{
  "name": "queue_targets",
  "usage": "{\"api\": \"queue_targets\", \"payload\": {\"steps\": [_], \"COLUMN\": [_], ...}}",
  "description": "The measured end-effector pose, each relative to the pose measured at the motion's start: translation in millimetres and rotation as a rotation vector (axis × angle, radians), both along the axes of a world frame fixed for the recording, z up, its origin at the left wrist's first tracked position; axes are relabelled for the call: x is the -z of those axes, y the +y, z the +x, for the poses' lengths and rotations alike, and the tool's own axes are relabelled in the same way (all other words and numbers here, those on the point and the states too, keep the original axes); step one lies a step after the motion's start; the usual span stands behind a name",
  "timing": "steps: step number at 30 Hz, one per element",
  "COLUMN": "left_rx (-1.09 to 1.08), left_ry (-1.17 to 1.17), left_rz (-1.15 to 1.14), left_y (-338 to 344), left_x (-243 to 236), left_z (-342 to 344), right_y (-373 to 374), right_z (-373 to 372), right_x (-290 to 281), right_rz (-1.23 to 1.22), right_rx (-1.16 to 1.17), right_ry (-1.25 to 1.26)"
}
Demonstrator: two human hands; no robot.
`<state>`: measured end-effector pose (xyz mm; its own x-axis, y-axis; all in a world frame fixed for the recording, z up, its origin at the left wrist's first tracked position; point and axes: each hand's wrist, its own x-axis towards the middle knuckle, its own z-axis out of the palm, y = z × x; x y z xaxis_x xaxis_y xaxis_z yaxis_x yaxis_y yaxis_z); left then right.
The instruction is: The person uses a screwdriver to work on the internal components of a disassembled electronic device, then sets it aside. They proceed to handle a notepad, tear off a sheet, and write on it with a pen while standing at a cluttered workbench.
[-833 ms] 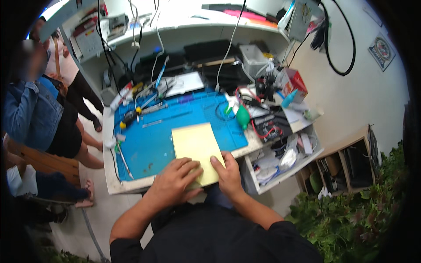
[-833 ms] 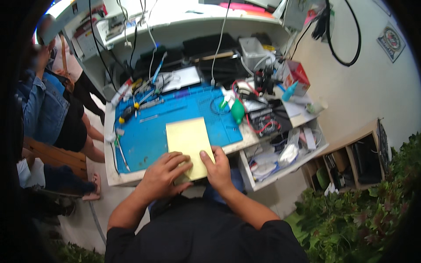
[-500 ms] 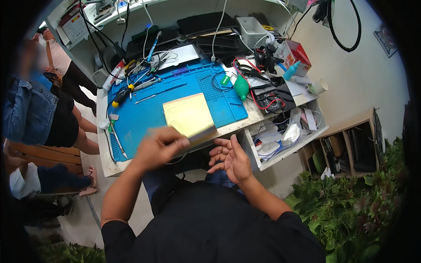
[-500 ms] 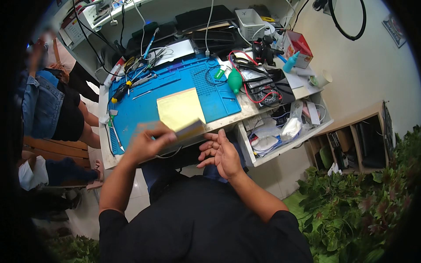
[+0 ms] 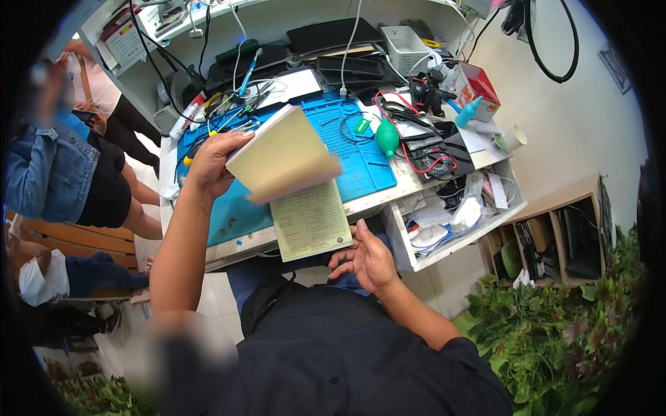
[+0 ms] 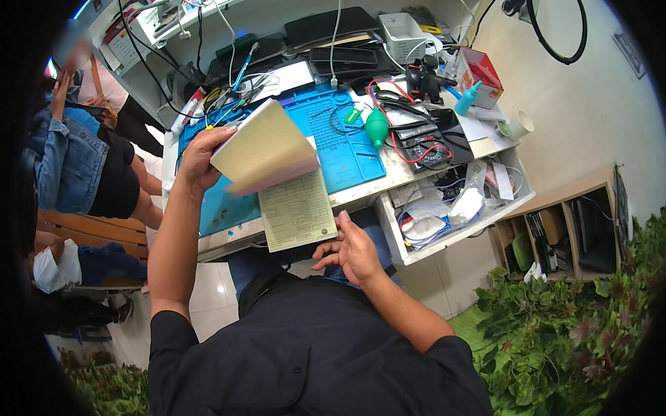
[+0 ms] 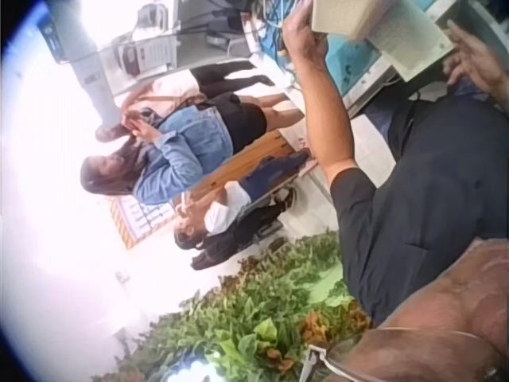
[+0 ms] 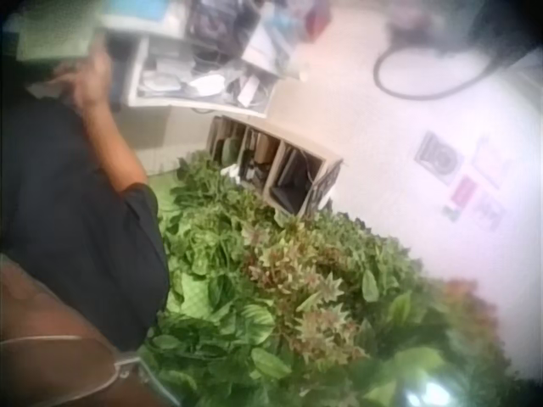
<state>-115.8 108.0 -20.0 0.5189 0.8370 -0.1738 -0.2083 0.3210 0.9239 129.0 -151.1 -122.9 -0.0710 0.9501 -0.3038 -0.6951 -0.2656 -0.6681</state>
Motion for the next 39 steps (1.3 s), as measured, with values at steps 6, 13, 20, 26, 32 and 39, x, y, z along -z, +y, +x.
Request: {"api": "queue_targets", "payload": {"steps": [6,13,20,26,32,39], "left_rx": [-0.010,0.335,0.319,0.408,0.197,0.028], "left_ry": [0.047,0.476,0.740,0.588,0.629,0.599], "left_rz": [0.039,0.809,1.323,0.807,0.711,0.761], "left_y": [9.5,-59.5,-136.0,-107.6,-74.7,-48.7], "left_x": [13.3,4.9,0.3,10.8,14.0,-0.5], "left_z": [-3.7,9.0,28.9,18.8,15.2,18.3], "right_y": [-4.5,6.0,18.7,21.6,11.6,7.4], "right_z": [-2.6,-5.5,-14.8,-9.1,-5.5,-11.5], "right_x": [9.6,-8.1,-17.5,-14.7,-4.8,-5.2], "right_rz": [0.003,0.000,0.031,0.070,0.110,0.170], "right_rx": [0.115,0.054,0.040,0.053,0.064,-0.002], "right_ry": [-0.198,-0.060,0.055,0.065,0.093,-0.101]}}
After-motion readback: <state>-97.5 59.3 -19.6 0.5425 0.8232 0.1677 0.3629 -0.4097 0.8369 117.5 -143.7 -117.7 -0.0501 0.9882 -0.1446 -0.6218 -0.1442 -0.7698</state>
